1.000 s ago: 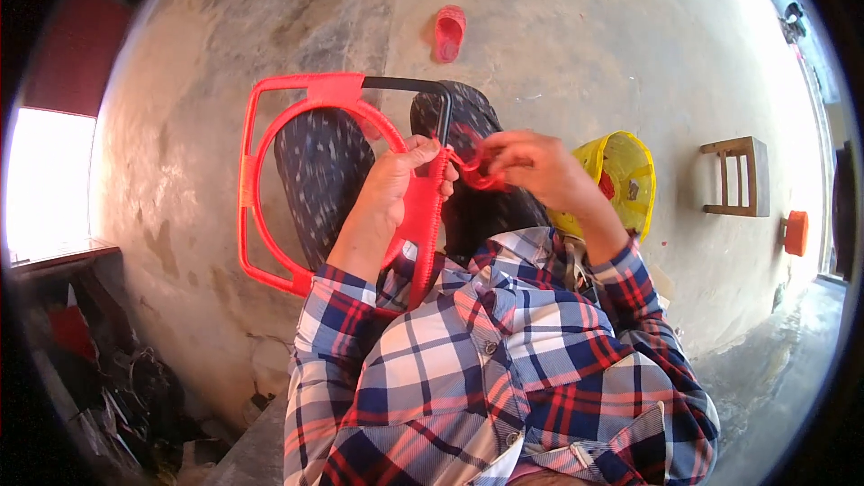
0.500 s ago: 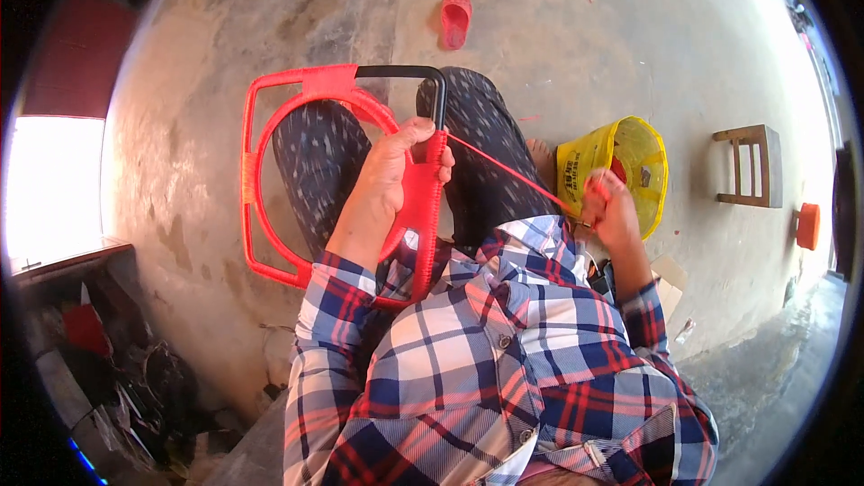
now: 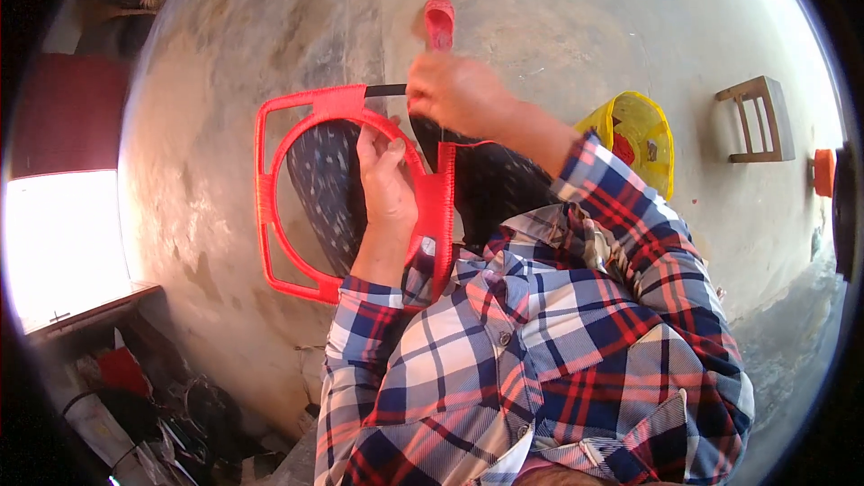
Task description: Wrapping red plastic material tightly around the metal frame of a stool or chair.
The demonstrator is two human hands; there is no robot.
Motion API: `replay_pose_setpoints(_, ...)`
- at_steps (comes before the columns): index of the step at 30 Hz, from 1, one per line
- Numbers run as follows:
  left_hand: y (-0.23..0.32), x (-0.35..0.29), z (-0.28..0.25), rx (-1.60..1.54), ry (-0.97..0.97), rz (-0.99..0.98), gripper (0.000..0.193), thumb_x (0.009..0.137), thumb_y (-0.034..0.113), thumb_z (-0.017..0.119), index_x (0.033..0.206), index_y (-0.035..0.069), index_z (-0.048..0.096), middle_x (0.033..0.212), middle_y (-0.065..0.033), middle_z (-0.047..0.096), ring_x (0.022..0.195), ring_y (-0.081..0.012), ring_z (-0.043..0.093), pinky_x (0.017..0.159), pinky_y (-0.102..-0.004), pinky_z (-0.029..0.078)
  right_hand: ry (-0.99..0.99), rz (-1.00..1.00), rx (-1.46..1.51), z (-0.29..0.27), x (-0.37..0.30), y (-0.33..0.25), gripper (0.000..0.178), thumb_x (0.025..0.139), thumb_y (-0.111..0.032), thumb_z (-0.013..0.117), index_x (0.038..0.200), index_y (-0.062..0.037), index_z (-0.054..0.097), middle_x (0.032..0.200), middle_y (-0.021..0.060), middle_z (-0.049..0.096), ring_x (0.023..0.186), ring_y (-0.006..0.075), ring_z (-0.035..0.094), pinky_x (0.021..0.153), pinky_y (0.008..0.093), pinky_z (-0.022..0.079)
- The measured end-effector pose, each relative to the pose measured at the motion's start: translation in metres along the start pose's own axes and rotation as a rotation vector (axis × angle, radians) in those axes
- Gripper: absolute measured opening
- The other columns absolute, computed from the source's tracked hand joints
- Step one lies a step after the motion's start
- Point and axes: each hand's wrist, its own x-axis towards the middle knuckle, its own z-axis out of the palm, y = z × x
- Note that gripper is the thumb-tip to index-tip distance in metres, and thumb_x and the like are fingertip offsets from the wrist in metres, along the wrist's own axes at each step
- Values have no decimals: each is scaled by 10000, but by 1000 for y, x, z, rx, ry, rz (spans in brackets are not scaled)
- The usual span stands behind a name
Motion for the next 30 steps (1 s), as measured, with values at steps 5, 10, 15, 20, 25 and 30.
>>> replay_pose_setpoints(5, 6, 0, 2, -183, -161, -112, 525, 812, 99, 523, 1309, 54, 362, 1191, -168, 538, 1051, -261, 542, 936, -388, 422, -79, -212, -204, 18, -14, 17, 171, 751, -145, 655, 909, -81, 644, 1098, 68, 583, 957, 203, 578, 777, 350, 487)
replay_pose_setpoints(10, 15, -1, 3, -272, -262, -322, 559, 797, 250, 555, 1262, -34, 430, 1158, -191, 568, 1045, -280, 555, 925, -374, 431, 277, 289, 409, -26, -48, 22, 193, 749, -129, 625, 930, -64, 631, 1032, 79, 604, 938, 233, 582, 829, 349, 452)
replay_pose_setpoints(15, 15, 0, 6, -275, -272, -363, 546, 799, 290, 563, 1224, -40, 471, 1115, -159, 598, 1002, -254, 572, 880, -349, 448, 130, 93, 63, 5, -65, 21, 247, 717, -164, 717, 916, -41, 637, 966, 128, 609, 929, 316, 560, 823, 387, 457)
replay_pose_setpoints(20, 2, -1, 2, -179, -116, -363, 391, 835, 228, 566, 1144, -9, 530, 1081, -141, 617, 936, -238, 599, 818, -356, 477, 142, 112, 140, 3, -66, 23, 140, 749, -127, 684, 802, -23, 608, 942, 118, 617, 917, 287, 573, 811, 355, 461)
replay_pose_setpoints(25, 14, 0, 6, 62, -118, -690, 203, 854, 200, 601, 968, 31, 593, 859, -135, 654, 728, -257, 634, 677, -364, 509, 116, 100, 932, -60, -87, -13, 157, 764, -26, 612, 686, -61, 480, 853, 93, 614, 828, 199, 580, 772, 350, 462)
replay_pose_setpoints(30, 13, 2, 3, 97, -98, -631, 198, 865, 233, 606, 918, 42, 606, 766, -137, 646, 652, -248, 625, 612, -340, 500, -56, 123, 1504, -93, -143, -54, 247, 792, -108, 683, 722, -74, 449, 655, 94, 563, 568, 172, 519, 658, 347, 453)
